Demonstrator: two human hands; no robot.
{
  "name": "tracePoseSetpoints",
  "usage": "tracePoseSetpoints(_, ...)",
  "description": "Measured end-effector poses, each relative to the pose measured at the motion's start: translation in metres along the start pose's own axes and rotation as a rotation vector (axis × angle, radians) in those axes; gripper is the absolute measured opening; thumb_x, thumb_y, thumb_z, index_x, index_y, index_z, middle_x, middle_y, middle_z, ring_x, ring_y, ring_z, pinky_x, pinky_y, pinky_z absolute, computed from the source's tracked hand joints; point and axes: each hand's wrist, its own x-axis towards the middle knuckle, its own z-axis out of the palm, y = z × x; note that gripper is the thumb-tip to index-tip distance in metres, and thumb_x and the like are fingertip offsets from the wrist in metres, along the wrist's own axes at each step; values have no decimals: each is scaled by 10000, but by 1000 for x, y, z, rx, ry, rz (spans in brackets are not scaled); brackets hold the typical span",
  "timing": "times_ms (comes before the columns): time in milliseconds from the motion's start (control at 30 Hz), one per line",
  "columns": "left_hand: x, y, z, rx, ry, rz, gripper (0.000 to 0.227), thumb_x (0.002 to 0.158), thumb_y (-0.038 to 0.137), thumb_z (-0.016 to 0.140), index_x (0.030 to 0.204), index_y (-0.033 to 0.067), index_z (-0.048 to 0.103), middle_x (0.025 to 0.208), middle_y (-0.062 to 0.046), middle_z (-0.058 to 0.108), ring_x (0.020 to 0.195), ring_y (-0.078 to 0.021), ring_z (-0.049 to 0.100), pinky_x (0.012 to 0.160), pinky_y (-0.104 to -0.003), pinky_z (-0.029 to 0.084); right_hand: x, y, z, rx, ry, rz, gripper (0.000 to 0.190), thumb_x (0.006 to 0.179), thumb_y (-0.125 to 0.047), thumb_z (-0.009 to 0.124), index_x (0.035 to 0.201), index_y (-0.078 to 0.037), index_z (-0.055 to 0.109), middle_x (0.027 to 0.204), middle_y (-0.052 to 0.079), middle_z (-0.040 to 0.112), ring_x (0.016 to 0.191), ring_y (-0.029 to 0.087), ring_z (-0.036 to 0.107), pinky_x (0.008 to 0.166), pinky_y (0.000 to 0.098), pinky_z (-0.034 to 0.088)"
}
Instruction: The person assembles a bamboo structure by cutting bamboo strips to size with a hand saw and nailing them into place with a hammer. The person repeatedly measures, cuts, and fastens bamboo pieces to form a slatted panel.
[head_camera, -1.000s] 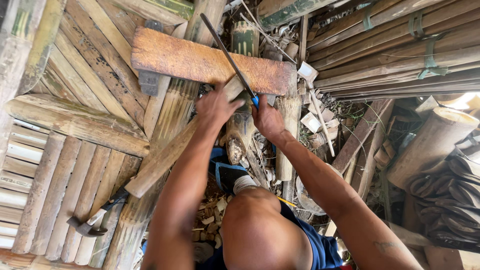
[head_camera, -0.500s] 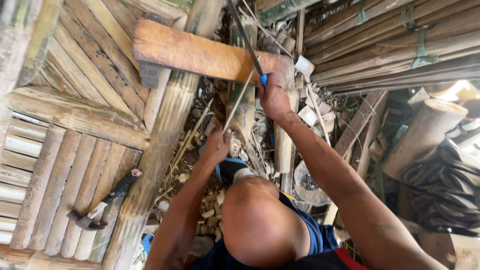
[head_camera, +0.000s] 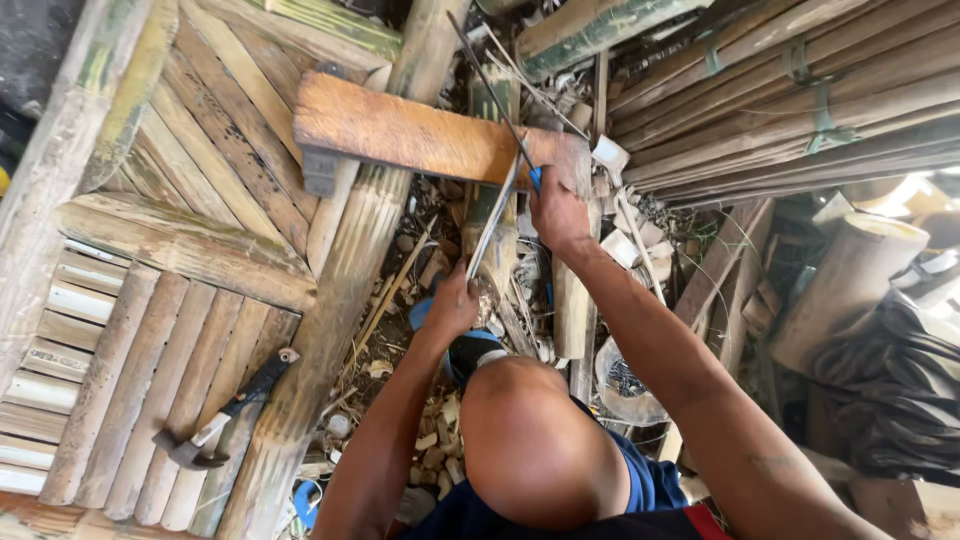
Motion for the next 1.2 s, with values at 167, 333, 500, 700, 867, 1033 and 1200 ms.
tracePoseSetpoints(167,13,-2,-14,190,463,517,498,1006,55,550,1484,1,420,1011,-260,683,787,-395,686,667,-457,574,14,7,-9,182,59,14,347,1057,-279,477,1313,-62,390,741,270,696,558,473,673,515,577,563)
tracePoseSetpoints(333,11,15,-23,108,-53,-32,631,1039,79,495,1580,-72,207,888,-310,699,621,-376,682,541,-470,550,10,-11,-18,92,60,-78,407,984,-223,574,1279,-24,374,701,280,673,558,472,663,480,585,529)
tracePoseSetpoints(500,18,17,-35,149,341,430,495,977,22,543,1448,-70,421,1043,-303,653,739,-334,678,571,-417,572,22,-2,-29,32,24,44,350,1053,-307,560,1238,-55,402,779,281,694,673,511,675,606,618,540)
tracePoseSetpoints(700,17,36,-38,117,-110,-140,535,1092,110,486,1582,-44,334,951,-367,718,664,-344,641,613,-480,512,16,-7,-18,16,-6,51,342,1054,-298,567,1255,-67,415,857,309,701,774,540,672,706,645,533)
tracePoseSetpoints(867,16,59,-56,195,45,-31,552,1024,111,554,1542,-18,414,966,-338,714,791,-373,687,677,-475,547,26,-4,-50,-21,3,32,407,1056,-312,591,1310,-56,399,872,327,697,783,558,659,706,653,518)
tracePoseSetpoints(1033,17,54,-43,134,-11,-12,493,1006,59,543,1483,-18,447,1074,-304,674,794,-340,701,614,-431,588,21,-3,-45,39,-39,103,401,1042,-291,580,1303,-46,401,885,287,712,807,518,694,700,609,556)
tracePoseSetpoints(1200,20,65,-54,191,-80,-78,486,1002,52,551,1476,-13,466,1029,-277,692,748,-306,709,583,-409,592,28,-16,-62,2,63,-39,414,1030,-286,608,1291,-36,406,875,280,718,745,509,692,650,600,555)
